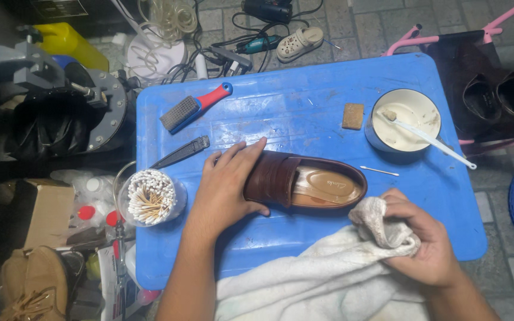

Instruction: The person applies a white paste to the interior of a brown leather shoe using a small brush, then wipes the interior with a cloth. The person repeats the process on the second shoe.

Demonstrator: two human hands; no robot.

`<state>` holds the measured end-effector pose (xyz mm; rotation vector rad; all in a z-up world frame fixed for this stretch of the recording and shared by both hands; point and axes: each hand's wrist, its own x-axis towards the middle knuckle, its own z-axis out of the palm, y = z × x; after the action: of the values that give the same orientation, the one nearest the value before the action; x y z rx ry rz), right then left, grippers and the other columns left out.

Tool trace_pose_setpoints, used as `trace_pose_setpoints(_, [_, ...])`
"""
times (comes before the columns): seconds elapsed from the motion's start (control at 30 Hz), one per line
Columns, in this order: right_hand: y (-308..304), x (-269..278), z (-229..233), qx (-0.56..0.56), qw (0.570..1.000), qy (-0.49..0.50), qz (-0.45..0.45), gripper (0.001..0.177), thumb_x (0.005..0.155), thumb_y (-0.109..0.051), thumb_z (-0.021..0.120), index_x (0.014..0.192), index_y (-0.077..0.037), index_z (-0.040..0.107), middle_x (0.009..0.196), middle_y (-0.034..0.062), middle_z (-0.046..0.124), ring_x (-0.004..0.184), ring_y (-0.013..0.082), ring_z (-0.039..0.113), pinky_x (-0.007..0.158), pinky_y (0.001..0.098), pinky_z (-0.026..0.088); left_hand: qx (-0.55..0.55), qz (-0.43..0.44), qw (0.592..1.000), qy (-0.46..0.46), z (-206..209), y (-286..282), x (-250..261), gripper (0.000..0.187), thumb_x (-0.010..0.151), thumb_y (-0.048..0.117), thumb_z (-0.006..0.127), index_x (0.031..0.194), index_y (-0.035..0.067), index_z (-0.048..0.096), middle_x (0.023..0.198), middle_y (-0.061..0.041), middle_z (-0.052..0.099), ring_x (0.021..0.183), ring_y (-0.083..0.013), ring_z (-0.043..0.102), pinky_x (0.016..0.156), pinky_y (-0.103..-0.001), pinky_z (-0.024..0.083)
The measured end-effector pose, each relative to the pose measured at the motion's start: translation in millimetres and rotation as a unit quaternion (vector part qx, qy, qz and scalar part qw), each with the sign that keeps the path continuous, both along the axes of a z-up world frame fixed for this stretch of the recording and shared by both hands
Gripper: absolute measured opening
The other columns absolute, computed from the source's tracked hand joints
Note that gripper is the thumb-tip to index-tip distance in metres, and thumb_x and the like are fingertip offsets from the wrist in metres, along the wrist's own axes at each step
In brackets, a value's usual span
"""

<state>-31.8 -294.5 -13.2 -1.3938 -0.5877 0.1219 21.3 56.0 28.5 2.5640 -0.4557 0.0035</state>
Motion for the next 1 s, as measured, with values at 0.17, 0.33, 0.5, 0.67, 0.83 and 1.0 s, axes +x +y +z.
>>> trace_pose_setpoints(0.17, [-18,-25,-13,0.05,0.993,0.098,-0.05,0.069,0.074,-0.009,0.073,0.139,0.006,0.056,0.129,0.0142,0.058,0.122,0.0241,0.058,0.107,0.0344,0.043,-0.087,-0.054,0.993,-0.057,7,7,-5,0.108,0.053,0.047,0.093,0.146,0.011,0.05,0.146,-0.013,0.057,0.14,-0.0356,0.046,0.117,-0.06,0.022])
trace_pose_setpoints(0.33, [-28,-30,-34,-0.174,0.964,0.054,-0.192,0.035,0.087,0.003,0.069,0.122,0.006,0.066,0.112,0.0109,0.067,0.107,0.019,0.064,0.096,0.0294,0.049,-0.115,-0.051,0.987,-0.099,17,-16,-15,0.045,0.091,0.037,0.08,0.13,0.017,0.07,0.143,-0.004,0.064,0.144,-0.0268,0.057,0.13,-0.054,0.034])
trace_pose_setpoints(0.5, [-9,-25,-35,0.048,0.947,0.088,-0.304,0.022,0.102,0.005,0.056,0.123,0.005,0.051,0.123,0.0115,0.061,0.112,0.015,0.061,0.105,0.0301,0.05,-0.098,-0.149,0.979,-0.101,36,-35,-7,0.043,0.083,0.034,0.077,0.118,0.01,0.072,0.139,-0.015,0.058,0.136,-0.0372,0.049,0.116,-0.057,0.033])
trace_pose_setpoints(0.67, [8,-7,-23,0.106,0.93,0.017,-0.352,0.025,0.106,0.006,0.051,0.129,0.0,0.043,0.132,0.0145,0.057,0.115,0.0144,0.061,0.105,0.0309,0.054,0.018,-0.199,0.97,-0.14,31,-71,1,0.022,0.088,0.023,0.069,0.106,0.011,0.074,0.146,-0.013,0.056,0.141,-0.0324,0.049,0.119,-0.058,0.034])
trace_pose_setpoints(0.83, [24,8,-35,-0.002,0.949,0.029,-0.315,0.027,0.102,0.007,0.055,0.123,0.0,0.04,0.14,0.0184,0.057,0.116,0.015,0.061,0.101,0.0314,0.054,0.164,-0.216,0.952,-0.139,21,-104,24,0.021,0.078,0.023,0.065,0.089,0.015,0.081,0.15,-0.012,0.052,0.139,-0.0323,0.047,0.111,-0.057,0.037])
trace_pose_setpoints(1.0, [23,13,-41,-0.005,0.964,0.099,-0.249,0.034,0.098,0.006,0.057,0.126,-0.001,0.04,0.136,0.0183,0.06,0.115,0.0156,0.062,0.1,0.0318,0.053,0.057,-0.245,0.958,-0.14,5,-111,33,0.023,0.081,0.02,0.064,0.094,0.021,0.083,0.148,-0.01,0.053,0.134,-0.033,0.049,0.106,-0.059,0.039])
